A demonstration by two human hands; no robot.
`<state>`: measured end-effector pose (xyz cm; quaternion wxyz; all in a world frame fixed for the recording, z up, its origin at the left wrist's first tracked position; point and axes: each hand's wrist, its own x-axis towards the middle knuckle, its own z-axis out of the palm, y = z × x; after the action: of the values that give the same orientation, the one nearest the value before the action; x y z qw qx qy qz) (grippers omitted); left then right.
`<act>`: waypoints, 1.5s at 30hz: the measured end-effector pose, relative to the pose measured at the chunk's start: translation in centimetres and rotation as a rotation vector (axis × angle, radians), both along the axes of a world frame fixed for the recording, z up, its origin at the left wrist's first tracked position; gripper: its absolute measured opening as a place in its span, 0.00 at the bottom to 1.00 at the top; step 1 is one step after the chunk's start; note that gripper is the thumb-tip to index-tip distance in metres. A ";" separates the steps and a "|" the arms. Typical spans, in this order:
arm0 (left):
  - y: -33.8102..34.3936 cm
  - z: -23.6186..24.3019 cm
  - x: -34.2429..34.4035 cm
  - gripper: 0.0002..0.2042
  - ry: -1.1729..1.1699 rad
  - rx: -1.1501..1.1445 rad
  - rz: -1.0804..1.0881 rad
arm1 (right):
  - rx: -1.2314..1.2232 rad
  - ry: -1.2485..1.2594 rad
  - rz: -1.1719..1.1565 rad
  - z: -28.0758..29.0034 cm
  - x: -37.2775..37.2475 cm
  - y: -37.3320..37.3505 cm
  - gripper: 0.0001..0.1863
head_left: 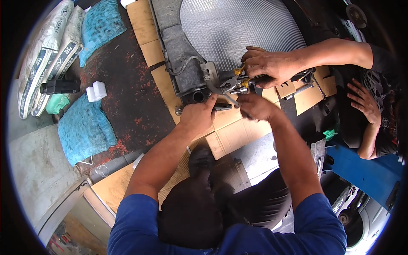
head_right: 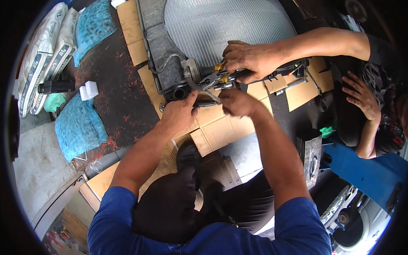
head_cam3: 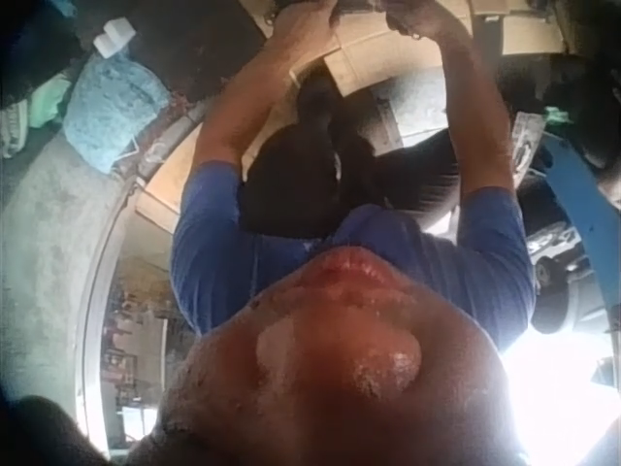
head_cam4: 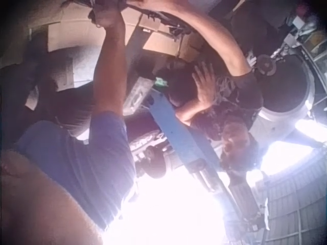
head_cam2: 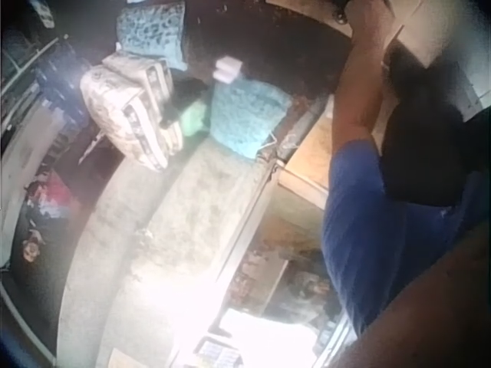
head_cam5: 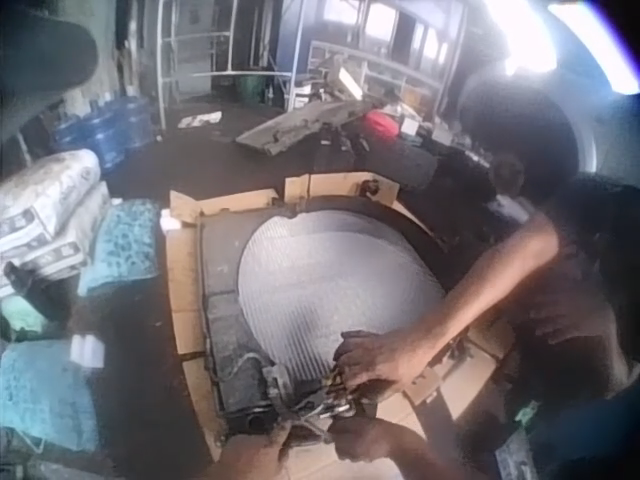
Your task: The recorder is assembling or repairing a car radiator by attaching components using tools.
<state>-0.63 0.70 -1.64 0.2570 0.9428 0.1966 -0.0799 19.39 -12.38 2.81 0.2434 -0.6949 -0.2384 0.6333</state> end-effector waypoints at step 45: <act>0.6 -0.4 -0.4 0.39 -0.056 -0.104 -0.027 | 0.215 0.222 -1.139 -4.1 -15.5 1.6 0.08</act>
<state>-1.04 1.25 -2.01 0.3101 0.9325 0.1723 -0.0671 3.91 -10.75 -1.30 0.6378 -0.6144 0.1364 0.4439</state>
